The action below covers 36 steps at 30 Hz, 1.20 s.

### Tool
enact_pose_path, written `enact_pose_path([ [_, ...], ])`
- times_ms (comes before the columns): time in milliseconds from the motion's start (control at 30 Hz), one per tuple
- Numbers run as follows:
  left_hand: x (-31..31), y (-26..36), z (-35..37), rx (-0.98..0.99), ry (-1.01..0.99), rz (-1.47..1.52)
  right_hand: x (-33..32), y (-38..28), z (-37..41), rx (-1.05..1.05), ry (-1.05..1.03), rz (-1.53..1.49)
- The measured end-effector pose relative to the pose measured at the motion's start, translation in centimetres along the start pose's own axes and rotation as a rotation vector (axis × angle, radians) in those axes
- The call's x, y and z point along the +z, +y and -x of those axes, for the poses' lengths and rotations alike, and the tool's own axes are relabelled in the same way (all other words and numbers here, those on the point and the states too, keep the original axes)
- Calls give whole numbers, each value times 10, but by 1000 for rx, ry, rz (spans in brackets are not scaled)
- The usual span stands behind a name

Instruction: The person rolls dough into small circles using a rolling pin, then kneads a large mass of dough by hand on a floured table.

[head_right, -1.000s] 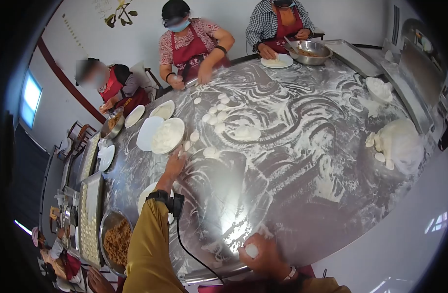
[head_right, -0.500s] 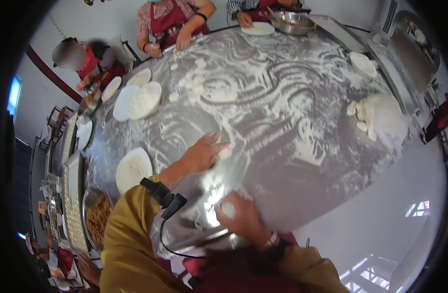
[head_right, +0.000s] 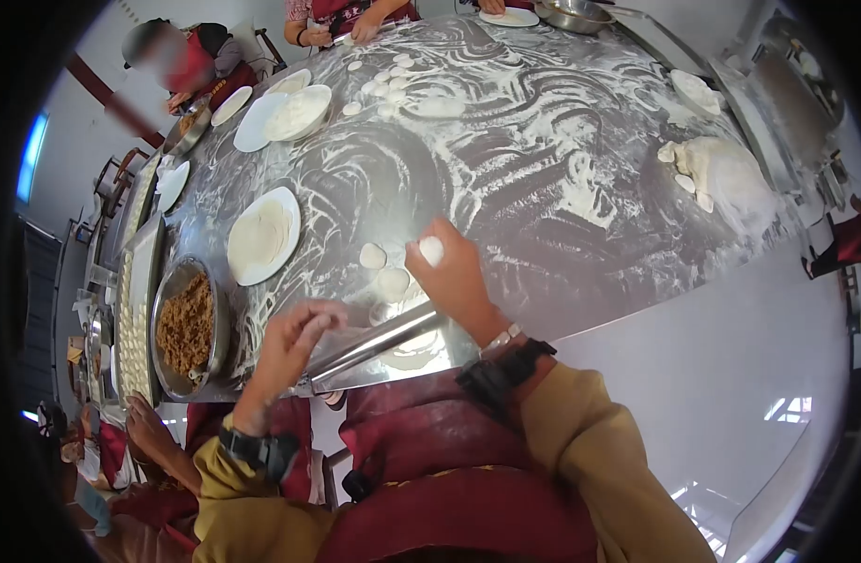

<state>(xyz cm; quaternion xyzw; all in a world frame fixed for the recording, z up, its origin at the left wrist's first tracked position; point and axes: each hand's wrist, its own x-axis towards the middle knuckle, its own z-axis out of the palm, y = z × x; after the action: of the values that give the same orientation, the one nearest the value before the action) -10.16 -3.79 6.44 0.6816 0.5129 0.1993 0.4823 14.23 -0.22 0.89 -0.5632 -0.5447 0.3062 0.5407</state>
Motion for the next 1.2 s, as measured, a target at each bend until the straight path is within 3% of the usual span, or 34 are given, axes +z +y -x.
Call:
enact_pose_path([
  [100, 24, 8, 30, 132, -141, 55, 5, -23, -7, -97, 8, 33],
  [167, 50, 10, 38, 373, -210, 3, 6, -45, -10, -120, -19, 28],
  [267, 90, -10, 35, 568, -326, -204, 10, -59, -17, -194, -64, 55],
  [367, 115, -32, 17, 705, -302, -595, 7, -81, -14, -216, -109, 124],
  [467, 101, -29, -9, 321, -233, -401, 4, -96, -7, -165, -143, 76],
  [500, 99, -27, -15, 296, -184, -391, 5, -93, -7, -209, -124, 73],
  [600, 109, -19, -7, 654, -94, -502, 4, -80, -7, -171, -70, 113],
  [633, 111, -12, -7, 861, 7, -500, 3, -67, -5, -219, -23, 127],
  [700, 103, -8, -3, 866, 8, -452, 3, -33, -4, -316, 76, 144],
  [767, 81, 21, 9, 766, -14, -417, 0, -9, 6, -196, 73, 23],
  [867, 57, 8, -12, 564, 197, -416, -1, 13, 18, -95, 109, -34],
  [933, 45, 6, -38, 633, 205, -458, -1, 17, 23, -55, 121, -71],
  [1067, 46, 11, -84, 493, -38, -896, -2, 11, 21, -17, 115, -35],
  [1200, 53, 14, -93, 461, -88, -1013, -3, 9, 24, -69, 134, 12],
])
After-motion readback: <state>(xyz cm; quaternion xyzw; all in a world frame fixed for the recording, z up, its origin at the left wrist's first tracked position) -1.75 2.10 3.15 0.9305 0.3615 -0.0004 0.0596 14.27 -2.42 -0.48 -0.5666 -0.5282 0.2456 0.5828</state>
